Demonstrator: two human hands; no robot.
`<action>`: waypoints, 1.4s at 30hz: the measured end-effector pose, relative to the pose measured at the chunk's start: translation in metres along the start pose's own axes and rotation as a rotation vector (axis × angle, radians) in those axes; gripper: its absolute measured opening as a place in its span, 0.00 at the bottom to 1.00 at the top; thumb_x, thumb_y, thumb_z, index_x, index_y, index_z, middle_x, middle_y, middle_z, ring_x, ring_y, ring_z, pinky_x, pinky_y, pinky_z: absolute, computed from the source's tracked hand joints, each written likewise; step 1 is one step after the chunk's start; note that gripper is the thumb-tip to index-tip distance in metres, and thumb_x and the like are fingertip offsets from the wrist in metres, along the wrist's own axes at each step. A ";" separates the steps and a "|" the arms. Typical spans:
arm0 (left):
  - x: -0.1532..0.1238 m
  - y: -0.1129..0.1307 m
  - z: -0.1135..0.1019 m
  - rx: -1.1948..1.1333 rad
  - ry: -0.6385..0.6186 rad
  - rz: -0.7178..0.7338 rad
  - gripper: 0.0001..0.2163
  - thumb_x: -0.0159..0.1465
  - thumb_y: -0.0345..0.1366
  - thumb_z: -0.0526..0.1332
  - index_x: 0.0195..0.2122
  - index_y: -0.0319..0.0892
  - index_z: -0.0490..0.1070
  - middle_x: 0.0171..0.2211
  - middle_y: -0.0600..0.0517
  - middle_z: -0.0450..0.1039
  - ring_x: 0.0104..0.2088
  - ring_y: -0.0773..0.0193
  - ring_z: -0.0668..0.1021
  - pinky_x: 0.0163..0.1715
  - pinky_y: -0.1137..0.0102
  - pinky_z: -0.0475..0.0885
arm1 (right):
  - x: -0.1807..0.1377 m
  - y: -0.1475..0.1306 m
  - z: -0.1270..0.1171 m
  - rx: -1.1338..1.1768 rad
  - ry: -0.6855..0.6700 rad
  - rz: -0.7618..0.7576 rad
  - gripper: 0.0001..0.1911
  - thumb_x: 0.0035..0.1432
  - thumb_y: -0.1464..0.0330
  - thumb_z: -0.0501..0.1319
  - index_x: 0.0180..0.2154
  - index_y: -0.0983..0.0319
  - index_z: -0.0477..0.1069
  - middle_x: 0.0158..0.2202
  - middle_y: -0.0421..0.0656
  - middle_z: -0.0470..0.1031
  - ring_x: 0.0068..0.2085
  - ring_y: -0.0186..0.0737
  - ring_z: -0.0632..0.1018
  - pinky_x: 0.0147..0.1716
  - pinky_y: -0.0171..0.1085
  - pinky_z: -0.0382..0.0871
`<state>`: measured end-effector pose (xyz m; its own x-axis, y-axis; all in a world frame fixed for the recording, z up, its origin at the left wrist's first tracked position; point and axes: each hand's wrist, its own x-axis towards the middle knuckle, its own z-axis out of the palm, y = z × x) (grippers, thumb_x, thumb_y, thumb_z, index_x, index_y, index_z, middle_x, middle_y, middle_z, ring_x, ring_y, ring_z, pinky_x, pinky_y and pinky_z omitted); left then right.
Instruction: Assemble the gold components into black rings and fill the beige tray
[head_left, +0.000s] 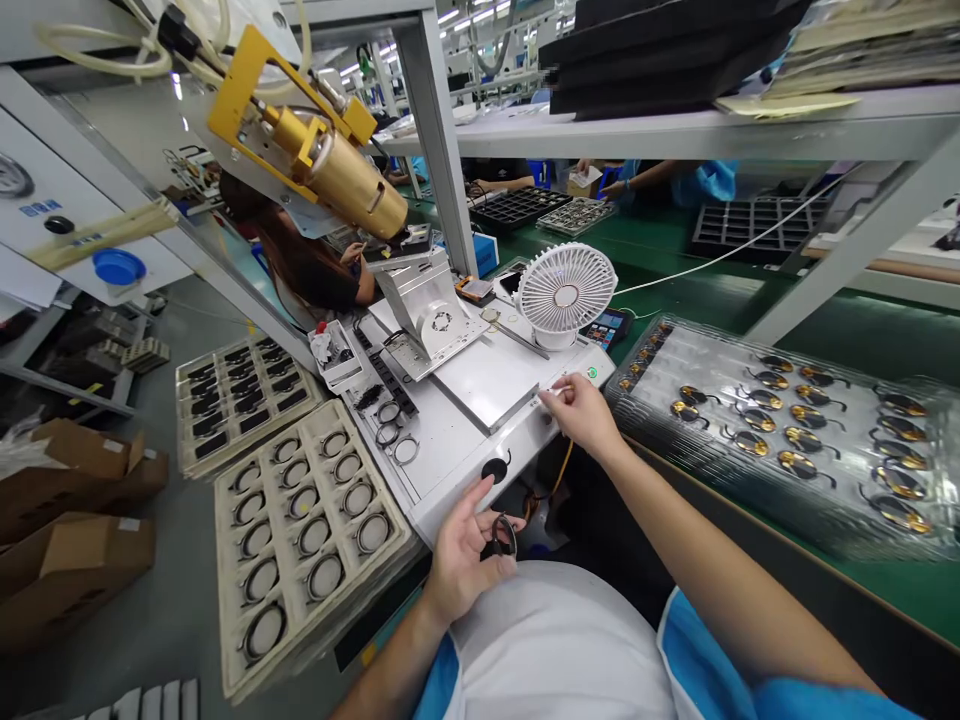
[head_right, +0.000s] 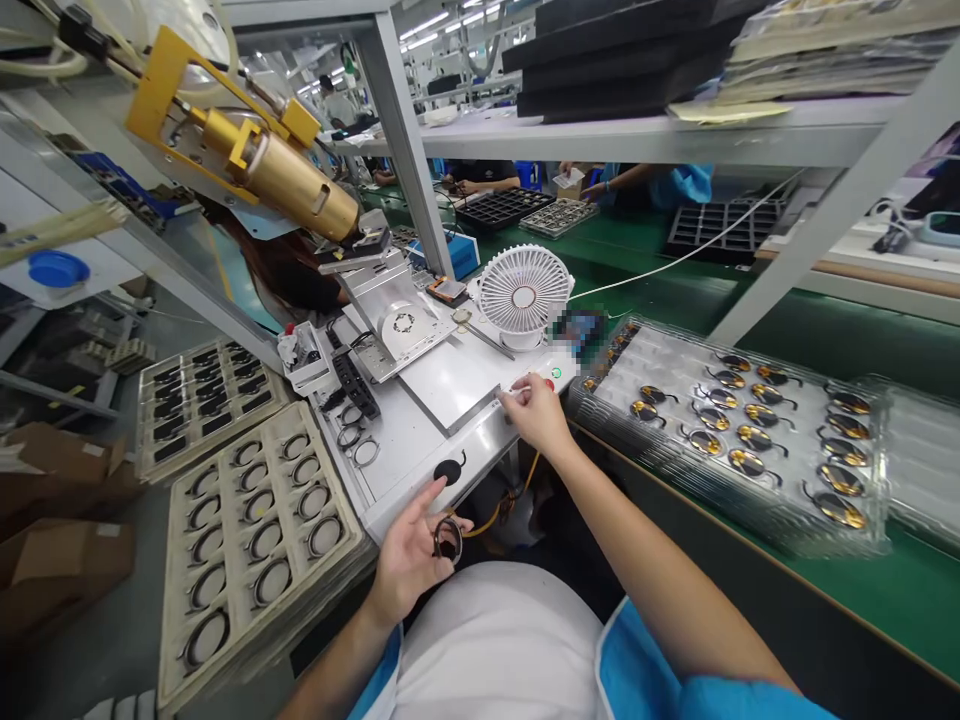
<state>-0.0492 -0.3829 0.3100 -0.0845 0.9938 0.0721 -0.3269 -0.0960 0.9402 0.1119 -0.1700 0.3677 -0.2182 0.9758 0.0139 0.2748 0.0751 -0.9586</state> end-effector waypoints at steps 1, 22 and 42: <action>-0.001 -0.002 0.001 0.086 0.004 0.022 0.45 0.53 0.38 0.79 0.70 0.46 0.60 0.66 0.35 0.66 0.50 0.51 0.81 0.46 0.62 0.76 | -0.015 0.005 0.002 0.058 -0.088 0.015 0.21 0.53 0.52 0.70 0.34 0.58 0.65 0.21 0.36 0.71 0.20 0.37 0.71 0.18 0.34 0.63; 0.023 0.004 0.016 0.438 -0.240 0.152 0.37 0.52 0.33 0.79 0.61 0.46 0.64 0.75 0.31 0.42 0.49 0.50 0.84 0.46 0.58 0.81 | -0.082 0.004 -0.002 0.442 -0.323 0.221 0.25 0.42 0.54 0.79 0.35 0.64 0.78 0.23 0.41 0.77 0.22 0.37 0.76 0.22 0.36 0.74; 0.029 -0.013 0.008 -0.112 0.053 0.140 0.27 0.51 0.44 0.79 0.51 0.46 0.77 0.52 0.45 0.81 0.51 0.53 0.83 0.51 0.59 0.80 | -0.110 -0.015 0.012 0.643 -0.474 0.414 0.24 0.36 0.60 0.81 0.26 0.62 0.69 0.24 0.38 0.74 0.26 0.34 0.74 0.28 0.34 0.69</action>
<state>-0.0401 -0.3525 0.3025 -0.1851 0.9663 0.1788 -0.4106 -0.2413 0.8793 0.1201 -0.2806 0.3767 -0.6209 0.7012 -0.3503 -0.1287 -0.5320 -0.8369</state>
